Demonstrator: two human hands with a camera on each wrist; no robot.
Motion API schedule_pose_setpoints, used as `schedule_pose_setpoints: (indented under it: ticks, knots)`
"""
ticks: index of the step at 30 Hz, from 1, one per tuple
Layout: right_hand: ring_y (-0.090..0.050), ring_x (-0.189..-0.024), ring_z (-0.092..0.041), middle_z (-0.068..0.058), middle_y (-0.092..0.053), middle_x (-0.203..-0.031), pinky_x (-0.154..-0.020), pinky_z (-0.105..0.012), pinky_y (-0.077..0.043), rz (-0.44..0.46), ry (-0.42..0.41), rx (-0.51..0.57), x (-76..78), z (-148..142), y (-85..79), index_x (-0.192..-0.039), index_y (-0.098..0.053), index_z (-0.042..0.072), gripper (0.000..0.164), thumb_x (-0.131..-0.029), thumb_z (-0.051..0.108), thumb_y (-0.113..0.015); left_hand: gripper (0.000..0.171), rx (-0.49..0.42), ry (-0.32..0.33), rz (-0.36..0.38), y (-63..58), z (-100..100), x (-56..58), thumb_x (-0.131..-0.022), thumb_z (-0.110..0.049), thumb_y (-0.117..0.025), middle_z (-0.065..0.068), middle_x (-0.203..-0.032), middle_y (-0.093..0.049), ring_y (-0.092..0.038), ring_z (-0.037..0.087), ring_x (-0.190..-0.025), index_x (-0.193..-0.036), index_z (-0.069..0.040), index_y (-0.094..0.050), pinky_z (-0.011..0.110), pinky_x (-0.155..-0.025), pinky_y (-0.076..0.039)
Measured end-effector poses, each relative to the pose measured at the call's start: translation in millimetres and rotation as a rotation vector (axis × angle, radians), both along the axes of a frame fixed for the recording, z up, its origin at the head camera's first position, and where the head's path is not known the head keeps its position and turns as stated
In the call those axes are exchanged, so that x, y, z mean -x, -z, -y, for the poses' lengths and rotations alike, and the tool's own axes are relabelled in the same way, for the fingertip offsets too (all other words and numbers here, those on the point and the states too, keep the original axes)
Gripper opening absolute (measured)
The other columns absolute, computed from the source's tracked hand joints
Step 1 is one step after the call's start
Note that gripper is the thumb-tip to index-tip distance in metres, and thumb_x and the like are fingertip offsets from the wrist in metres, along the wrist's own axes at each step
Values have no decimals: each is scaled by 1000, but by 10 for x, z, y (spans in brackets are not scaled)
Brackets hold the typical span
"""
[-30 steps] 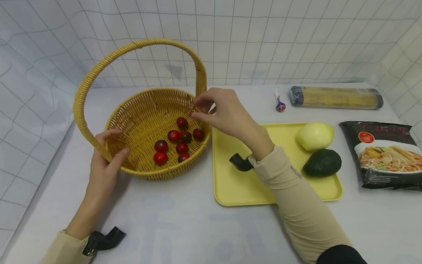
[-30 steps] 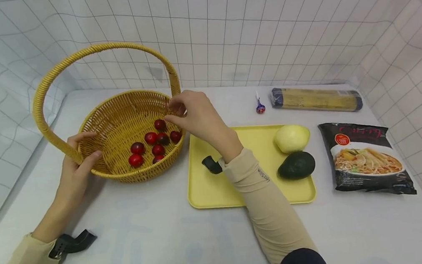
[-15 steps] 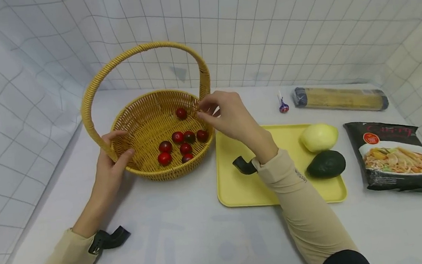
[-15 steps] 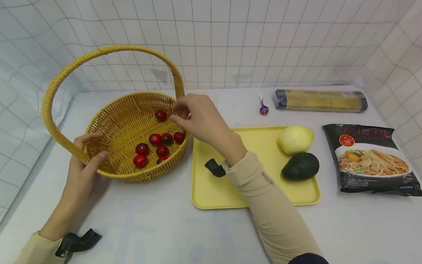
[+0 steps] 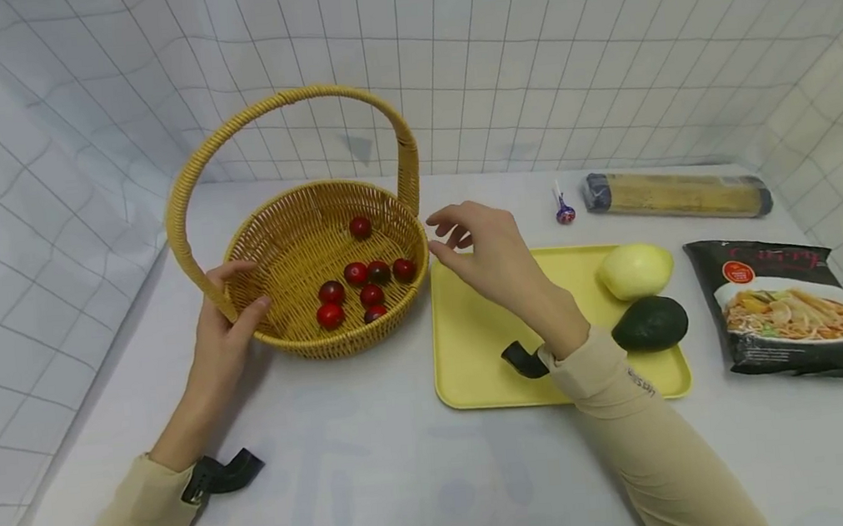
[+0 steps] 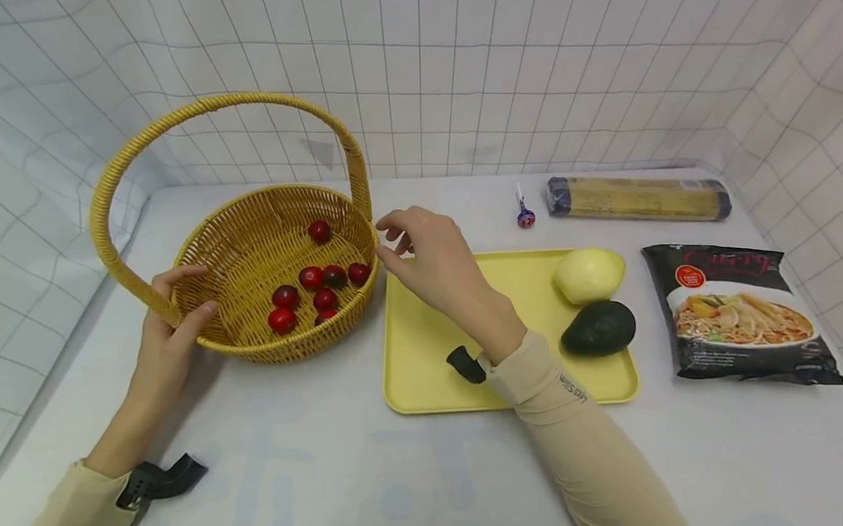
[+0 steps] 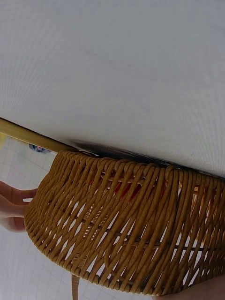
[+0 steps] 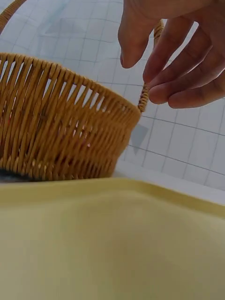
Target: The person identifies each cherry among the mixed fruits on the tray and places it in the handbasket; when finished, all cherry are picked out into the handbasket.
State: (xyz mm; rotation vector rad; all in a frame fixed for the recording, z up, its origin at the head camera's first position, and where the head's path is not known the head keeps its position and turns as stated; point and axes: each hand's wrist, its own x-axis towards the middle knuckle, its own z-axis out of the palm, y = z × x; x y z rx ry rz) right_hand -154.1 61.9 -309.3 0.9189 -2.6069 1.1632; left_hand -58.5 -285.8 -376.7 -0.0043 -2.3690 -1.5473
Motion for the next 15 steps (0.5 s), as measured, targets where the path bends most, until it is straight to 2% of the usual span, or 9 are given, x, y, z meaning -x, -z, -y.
schedule_pose_setpoints:
  ticks: [9,13,15]
  knots:
    - [-72,-98,-25,-11,-75,-120,-87,-43,-55,15,49,-195,-226,-450,72,-124,-73,6,30,-97,18,-76,54,-1,-9,0,36,-24,-34,-105,-11,-60,8,-158,-40,-31,16,-152,-156,-9,-43,24,-116,-23]
    - [-72,-102,-27,-11,-73,-123,-86,-43,-56,20,73,-222,-325,-681,89,-126,-72,6,33,-96,19,-77,54,39,-1,-4,-1,-5,-28,-106,-14,-59,10,-159,-41,-30,16,-154,-158,-11,-42,23,-117,-21]
    - [-71,-104,-28,-11,-73,-124,-87,-44,-56,10,93,-232,-358,-815,105,-127,-71,6,34,-96,18,-78,55,51,7,-1,-29,12,-11,-107,-15,-58,11,-160,-40,-29,17,-155,-158,-12,-41,27,-120,-20]
